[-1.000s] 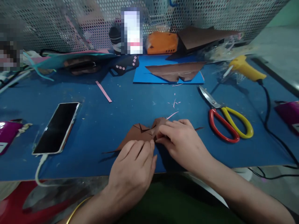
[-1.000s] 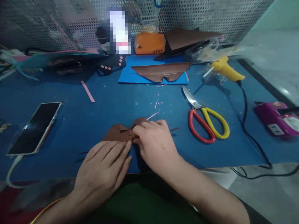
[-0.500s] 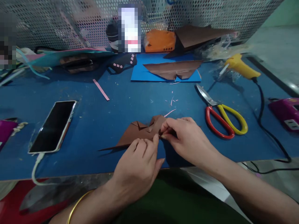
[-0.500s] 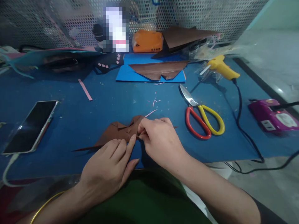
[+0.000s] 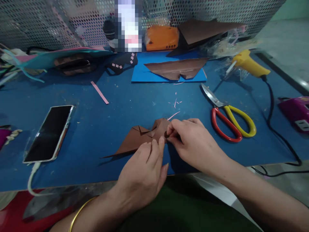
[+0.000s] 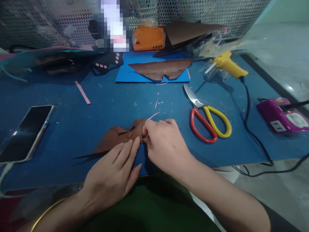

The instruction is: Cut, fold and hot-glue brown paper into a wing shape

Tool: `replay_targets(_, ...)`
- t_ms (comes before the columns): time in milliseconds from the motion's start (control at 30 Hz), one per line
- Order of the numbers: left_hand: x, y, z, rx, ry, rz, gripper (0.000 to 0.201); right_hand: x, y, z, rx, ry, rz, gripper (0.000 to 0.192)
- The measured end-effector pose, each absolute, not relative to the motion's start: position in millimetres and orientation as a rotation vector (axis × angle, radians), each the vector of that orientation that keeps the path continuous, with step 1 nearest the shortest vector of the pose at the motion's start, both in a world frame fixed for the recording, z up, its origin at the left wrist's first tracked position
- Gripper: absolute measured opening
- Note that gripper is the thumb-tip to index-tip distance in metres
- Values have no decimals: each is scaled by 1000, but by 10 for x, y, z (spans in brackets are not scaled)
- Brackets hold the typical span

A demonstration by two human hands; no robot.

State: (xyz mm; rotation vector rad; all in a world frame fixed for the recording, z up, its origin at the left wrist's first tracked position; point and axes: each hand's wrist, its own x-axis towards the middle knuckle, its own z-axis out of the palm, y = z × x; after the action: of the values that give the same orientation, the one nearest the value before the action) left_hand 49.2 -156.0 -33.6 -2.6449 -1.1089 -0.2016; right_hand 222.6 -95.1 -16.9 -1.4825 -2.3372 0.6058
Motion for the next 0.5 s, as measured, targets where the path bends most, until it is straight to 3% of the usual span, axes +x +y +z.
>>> replay_targets(267,489,-1558,-361,-2641,-1102,-149,53,2249,-974,-201,-1505,-2289,572,16)
replay_targets(500,510,-1560,-348,-2623,-1148,-242,52,2342,-901,-128,-1557,-2113,853,21)
